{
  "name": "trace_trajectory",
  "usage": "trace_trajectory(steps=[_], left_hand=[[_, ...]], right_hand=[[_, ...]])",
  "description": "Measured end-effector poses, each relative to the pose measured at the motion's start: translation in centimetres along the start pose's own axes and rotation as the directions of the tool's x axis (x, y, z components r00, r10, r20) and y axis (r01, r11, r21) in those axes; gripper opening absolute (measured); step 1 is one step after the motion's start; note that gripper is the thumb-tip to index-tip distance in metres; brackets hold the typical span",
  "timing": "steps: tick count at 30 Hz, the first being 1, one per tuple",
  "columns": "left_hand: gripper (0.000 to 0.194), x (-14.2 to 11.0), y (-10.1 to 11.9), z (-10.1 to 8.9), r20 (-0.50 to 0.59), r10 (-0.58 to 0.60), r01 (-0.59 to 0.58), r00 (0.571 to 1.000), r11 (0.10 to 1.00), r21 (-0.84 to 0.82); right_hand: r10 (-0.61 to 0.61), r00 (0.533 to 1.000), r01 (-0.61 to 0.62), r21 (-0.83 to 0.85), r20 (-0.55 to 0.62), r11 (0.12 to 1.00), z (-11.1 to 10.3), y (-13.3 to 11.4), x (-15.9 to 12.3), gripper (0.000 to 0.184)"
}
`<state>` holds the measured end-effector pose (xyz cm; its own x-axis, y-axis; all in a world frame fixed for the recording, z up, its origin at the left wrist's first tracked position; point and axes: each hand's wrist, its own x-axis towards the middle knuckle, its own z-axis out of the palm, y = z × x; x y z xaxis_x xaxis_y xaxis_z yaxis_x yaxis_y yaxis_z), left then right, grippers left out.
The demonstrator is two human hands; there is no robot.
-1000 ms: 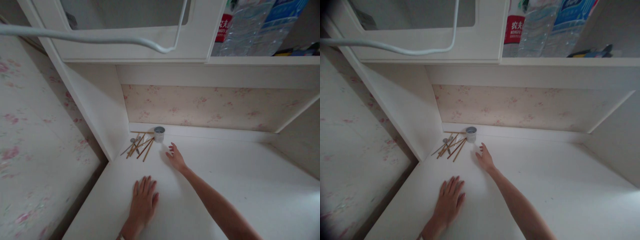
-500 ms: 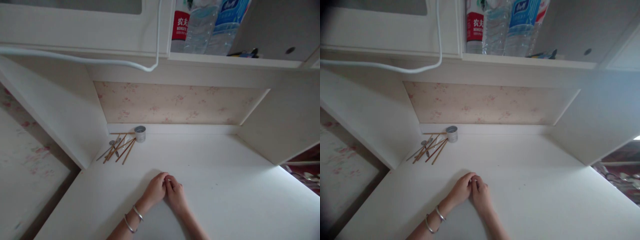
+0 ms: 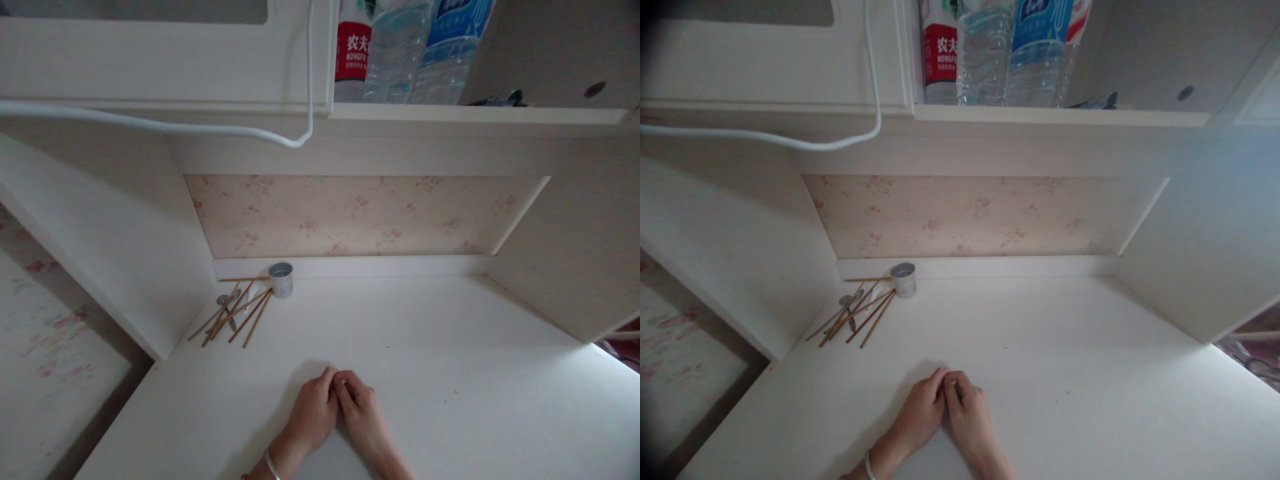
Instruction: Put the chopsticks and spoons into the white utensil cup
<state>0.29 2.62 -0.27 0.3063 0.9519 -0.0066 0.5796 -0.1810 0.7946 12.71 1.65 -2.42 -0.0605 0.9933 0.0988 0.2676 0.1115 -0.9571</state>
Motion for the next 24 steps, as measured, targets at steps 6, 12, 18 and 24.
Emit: trace_trajectory(steps=[6, 12, 18, 24], left_hand=[[0.025, -0.23, -0.12, 0.07, -0.012, 0.018, -0.018, 1.000, 0.998, 0.053], [0.025, -0.40, -0.15, 0.06, 0.011, 0.023, -0.024, 1.000, 0.998, 0.059], [0.026, -0.33, -0.34, 0.12, 0.008, 0.035, -0.036, 0.999, 0.998, 0.044], [0.027, -0.33, -0.21, 0.02, 0.016, 0.021, -0.021, 1.000, 0.999, 0.034]], right_hand=[[0.010, 1.000, -0.010, -0.006, 0.015, 1.000, -0.05, -0.10, -0.04, 0.032], [0.018, 1.000, -0.017, -0.022, 0.025, 1.000, -0.18, -0.14, -0.28, 0.032], [0.005, 1.000, -0.005, -0.031, 0.020, 0.999, -0.15, -0.25, -0.41, 0.031], [0.003, 1.000, -0.002, -0.032, 0.024, 0.999, -0.14, -0.16, -0.23, 0.031]])
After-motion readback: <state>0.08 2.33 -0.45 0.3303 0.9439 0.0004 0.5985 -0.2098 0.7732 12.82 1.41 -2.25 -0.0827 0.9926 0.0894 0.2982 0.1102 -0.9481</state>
